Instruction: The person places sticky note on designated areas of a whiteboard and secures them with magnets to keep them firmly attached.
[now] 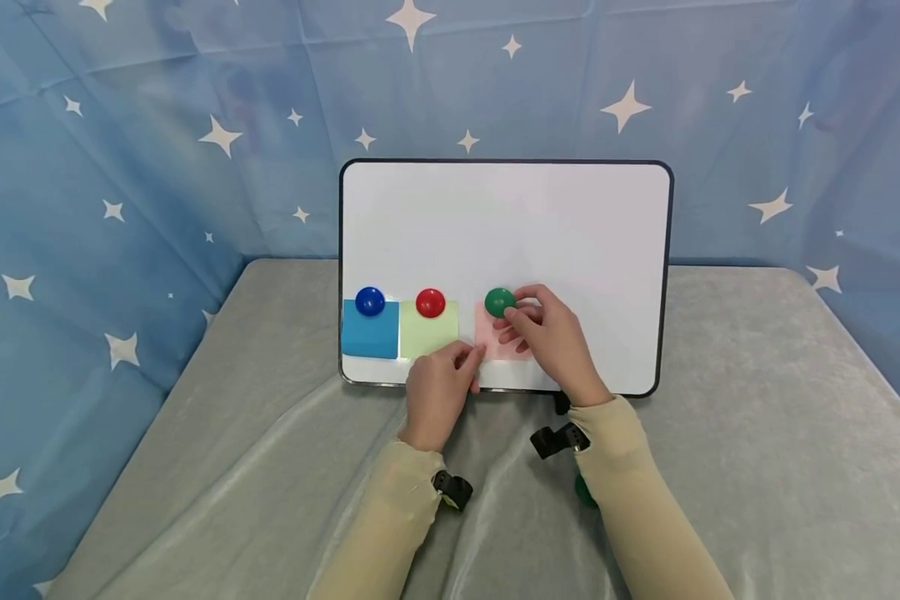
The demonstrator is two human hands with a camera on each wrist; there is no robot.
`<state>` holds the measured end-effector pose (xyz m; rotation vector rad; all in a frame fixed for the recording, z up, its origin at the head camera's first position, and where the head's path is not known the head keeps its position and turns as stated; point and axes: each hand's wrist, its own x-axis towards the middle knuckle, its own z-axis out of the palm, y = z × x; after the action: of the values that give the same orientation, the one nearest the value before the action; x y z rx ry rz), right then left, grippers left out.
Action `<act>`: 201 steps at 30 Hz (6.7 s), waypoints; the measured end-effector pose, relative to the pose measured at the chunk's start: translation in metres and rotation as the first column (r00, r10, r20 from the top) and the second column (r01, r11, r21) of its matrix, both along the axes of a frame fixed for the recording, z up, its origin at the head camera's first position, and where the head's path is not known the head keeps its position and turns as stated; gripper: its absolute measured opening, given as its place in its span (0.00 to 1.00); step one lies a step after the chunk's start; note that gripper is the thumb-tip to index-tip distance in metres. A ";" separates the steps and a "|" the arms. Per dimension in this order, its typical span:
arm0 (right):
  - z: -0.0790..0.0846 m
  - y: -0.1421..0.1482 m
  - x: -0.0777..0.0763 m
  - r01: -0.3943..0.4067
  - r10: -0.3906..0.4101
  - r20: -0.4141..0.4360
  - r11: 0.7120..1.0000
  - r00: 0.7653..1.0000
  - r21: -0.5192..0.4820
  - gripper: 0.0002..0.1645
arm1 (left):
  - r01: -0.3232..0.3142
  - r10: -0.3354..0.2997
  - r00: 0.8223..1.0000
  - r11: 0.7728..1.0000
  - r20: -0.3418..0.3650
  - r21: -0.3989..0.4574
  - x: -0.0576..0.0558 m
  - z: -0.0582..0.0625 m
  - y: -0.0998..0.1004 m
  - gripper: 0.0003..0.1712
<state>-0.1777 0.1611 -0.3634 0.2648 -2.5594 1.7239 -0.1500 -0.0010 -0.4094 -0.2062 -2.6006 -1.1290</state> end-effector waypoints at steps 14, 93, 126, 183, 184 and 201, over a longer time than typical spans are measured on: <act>0.000 0.000 0.000 0.036 -0.035 -0.014 0.999 0.999 0.033 0.18 | -0.005 0.004 1.000 1.000 0.028 0.026 0.000 0.001 0.002 0.16; -0.001 -0.004 -0.001 0.146 -0.106 -0.171 0.960 0.980 0.240 0.12 | 0.008 -0.009 1.000 0.999 0.025 0.042 0.001 0.000 -0.002 0.16; 0.039 0.010 0.020 0.096 -0.040 -0.252 0.972 0.967 0.215 0.18 | 0.073 -0.086 0.990 0.991 0.114 0.115 0.007 0.026 -0.006 0.20; 0.040 0.088 0.096 -0.068 0.161 -0.105 0.802 0.981 0.594 0.16 | 0.653 -0.556 0.727 0.741 0.404 -0.157 0.037 0.000 0.054 0.11; 0.040 0.089 0.097 -0.067 0.162 -0.108 0.799 0.981 0.598 0.16 | 0.650 -0.555 0.729 0.745 0.401 -0.150 0.037 -0.001 0.055 0.11; 0.031 0.090 0.092 -0.154 0.208 -0.022 0.786 0.978 0.599 0.07 | 0.587 -0.513 0.782 0.797 0.354 -0.140 0.041 -0.006 0.065 0.10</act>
<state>-0.0857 0.2509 -0.3327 0.6090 -3.0131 0.8457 -0.1085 0.0636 -0.4155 -0.9960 -3.0552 -1.0622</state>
